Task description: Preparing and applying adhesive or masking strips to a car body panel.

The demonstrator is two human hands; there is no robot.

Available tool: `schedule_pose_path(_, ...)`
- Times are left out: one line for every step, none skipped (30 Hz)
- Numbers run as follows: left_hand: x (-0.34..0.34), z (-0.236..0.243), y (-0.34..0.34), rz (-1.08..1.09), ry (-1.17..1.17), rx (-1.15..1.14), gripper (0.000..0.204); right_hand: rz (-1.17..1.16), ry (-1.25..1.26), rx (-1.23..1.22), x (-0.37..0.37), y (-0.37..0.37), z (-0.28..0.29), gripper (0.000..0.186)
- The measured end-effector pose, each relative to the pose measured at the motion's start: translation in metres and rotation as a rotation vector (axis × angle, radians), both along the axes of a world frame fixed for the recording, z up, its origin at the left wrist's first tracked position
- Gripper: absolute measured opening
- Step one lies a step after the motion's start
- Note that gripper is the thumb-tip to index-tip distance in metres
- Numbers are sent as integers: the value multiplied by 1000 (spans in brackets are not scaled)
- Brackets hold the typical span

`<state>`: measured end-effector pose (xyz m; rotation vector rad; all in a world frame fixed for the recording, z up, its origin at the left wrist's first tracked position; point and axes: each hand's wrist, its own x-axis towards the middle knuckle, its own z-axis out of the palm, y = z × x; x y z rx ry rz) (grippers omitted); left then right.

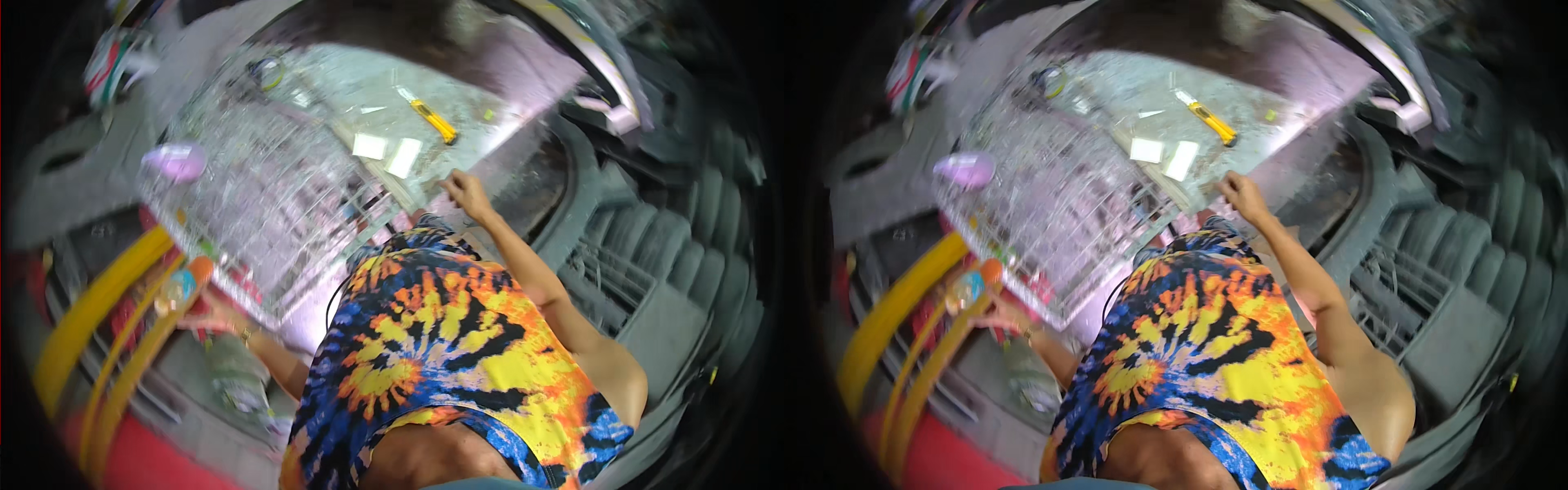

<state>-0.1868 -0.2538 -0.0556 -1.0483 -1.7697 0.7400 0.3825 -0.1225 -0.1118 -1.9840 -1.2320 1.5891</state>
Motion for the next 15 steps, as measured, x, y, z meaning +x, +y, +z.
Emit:
schedule_pose_path(5,4,-1,-85,-123,74,96,30,-9,28,3,-12,-6,26)
schedule_pose_path(6,6,-4,-161,-248,141,95,68,-18,52,2,-21,-10,28)
schedule_pose_path(5,6,-3,-232,-375,203,94,96,-16,70,1,-27,-14,27)
schedule_pose_path(1,10,-5,-285,-491,257,94,141,0,83,-4,-31,-16,27)
schedule_pose_path(6,8,14,-353,-627,306,93,163,-65,166,0,-36,-12,27)
schedule_pose_path(9,-4,36,-415,-764,347,92,191,-131,241,9,-42,-8,27)
schedule_pose_path(6,3,22,-394,-832,406,92,214,-119,244,-1,-39,-10,27)
schedule_pose_path(6,3,29,-407,-929,455,91,264,-135,240,0,-36,-3,27)
schedule_pose_path(7,2,35,-415,-1025,503,90,317,-150,234,0,-32,3,27)
schedule_pose_path(7,1,40,-419,-1119,551,90,309,-159,232,0,-29,10,27)
schedule_pose_path(10,1,44,-416,-1211,603,89,317,-153,218,0,-24,19,27)
schedule_pose_path(13,1,48,-410,-1303,657,88,326,-146,204,1,-20,25,27)
schedule_pose_path(16,0,53,-404,-1393,711,88,327,-153,204,3,-16,26,27)
schedule_pose_path(17,-1,59,-398,-1477,766,87,333,-132,229,3,-12,26,27)
schedule_pose_path(18,-2,67,-393,-1561,822,87,338,-109,255,2,-7,27,27)
